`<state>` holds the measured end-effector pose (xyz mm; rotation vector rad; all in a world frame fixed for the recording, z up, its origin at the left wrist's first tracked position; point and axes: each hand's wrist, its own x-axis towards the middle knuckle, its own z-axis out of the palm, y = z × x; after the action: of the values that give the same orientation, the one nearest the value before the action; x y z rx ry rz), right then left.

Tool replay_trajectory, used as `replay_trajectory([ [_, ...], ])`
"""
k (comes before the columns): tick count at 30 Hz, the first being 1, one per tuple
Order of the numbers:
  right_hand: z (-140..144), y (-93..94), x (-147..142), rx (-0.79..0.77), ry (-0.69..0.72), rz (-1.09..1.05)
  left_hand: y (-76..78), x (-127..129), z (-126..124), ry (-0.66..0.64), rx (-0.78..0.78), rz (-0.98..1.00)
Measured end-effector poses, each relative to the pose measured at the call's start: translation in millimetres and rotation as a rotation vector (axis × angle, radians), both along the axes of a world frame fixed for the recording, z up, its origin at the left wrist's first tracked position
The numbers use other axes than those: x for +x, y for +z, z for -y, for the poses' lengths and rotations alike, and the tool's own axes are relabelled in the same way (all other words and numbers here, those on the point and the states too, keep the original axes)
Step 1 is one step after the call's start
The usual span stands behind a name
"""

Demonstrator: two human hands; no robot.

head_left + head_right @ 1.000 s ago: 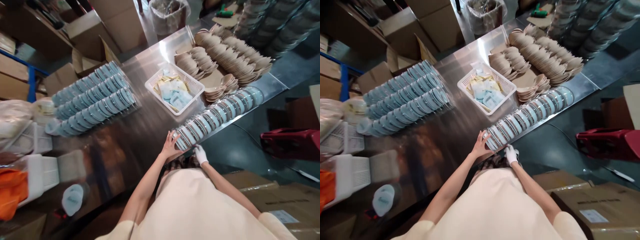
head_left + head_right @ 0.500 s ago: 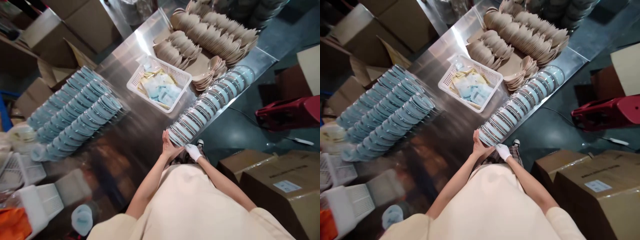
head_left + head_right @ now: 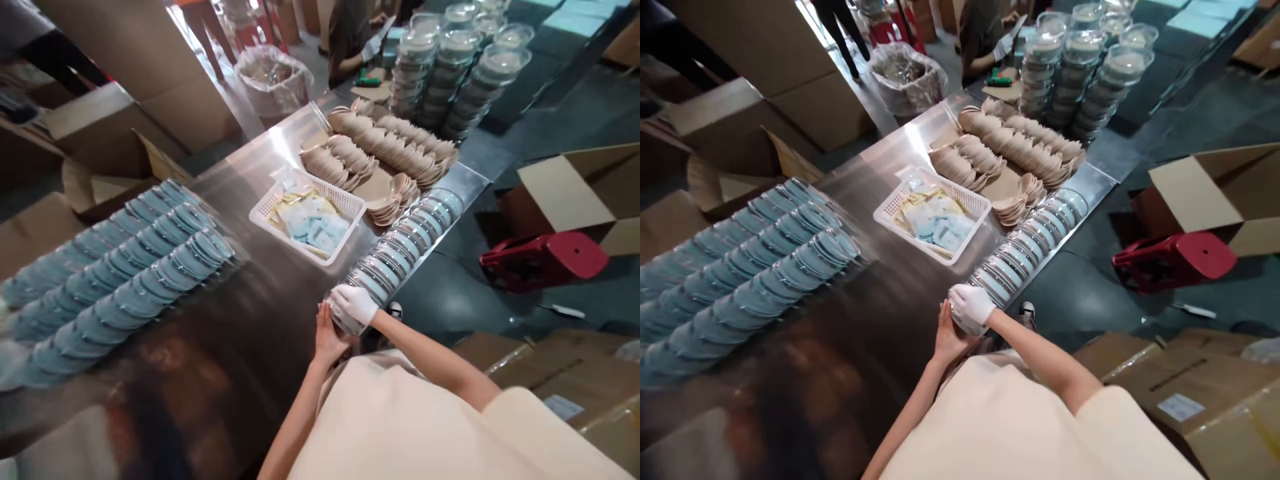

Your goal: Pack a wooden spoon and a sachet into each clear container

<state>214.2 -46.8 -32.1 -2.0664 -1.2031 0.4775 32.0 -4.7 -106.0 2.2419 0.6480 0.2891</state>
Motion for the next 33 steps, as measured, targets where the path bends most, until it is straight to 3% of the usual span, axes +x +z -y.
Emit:
replay_trajectory([
  [4,116.7,-7.5,67.0,0.106,-0.181,0.122,21.2,13.3,-13.8,0.106,0.024,-0.025],
  [6,141.0,-10.4,102.1,0.099,-0.041,0.202,30.7,19.2,-22.5,0.145,-0.034,-0.007],
  [10,121.9,-11.7,132.3,0.074,0.497,0.312,44.1,25.0,-36.3,0.205,-0.102,-0.012],
  [13,96.8,-12.5,130.0,0.053,0.754,0.377,50.9,29.4,-40.9,0.196,-0.08,-0.068],
  [17,82.6,-25.1,130.2,0.028,0.857,0.381,53.8,33.2,-45.2,0.231,-0.097,-0.16],
  [20,80.9,-32.8,130.1,0.026,0.873,0.347,54.7,34.7,-48.5,0.395,-0.159,-0.244],
  [23,83.6,-29.3,131.9,0.074,0.889,0.284,59.2,48.3,-45.3,0.579,-0.062,-0.35],
  [25,89.7,-22.8,144.1,0.15,0.889,0.2,63.5,73.9,-33.9,0.691,0.071,-0.368],
  [27,98.1,-17.3,169.7,0.223,0.791,0.137,65.8,116.6,-12.8,0.702,0.198,-0.306],
  [31,105.0,-15.0,241.1,0.168,0.381,0.233,58.8,227.7,42.2,0.319,0.28,-0.141],
  [33,99.9,-15.7,267.5,0.059,0.327,0.307,52.1,270.5,61.2,0.216,0.278,-0.153],
])
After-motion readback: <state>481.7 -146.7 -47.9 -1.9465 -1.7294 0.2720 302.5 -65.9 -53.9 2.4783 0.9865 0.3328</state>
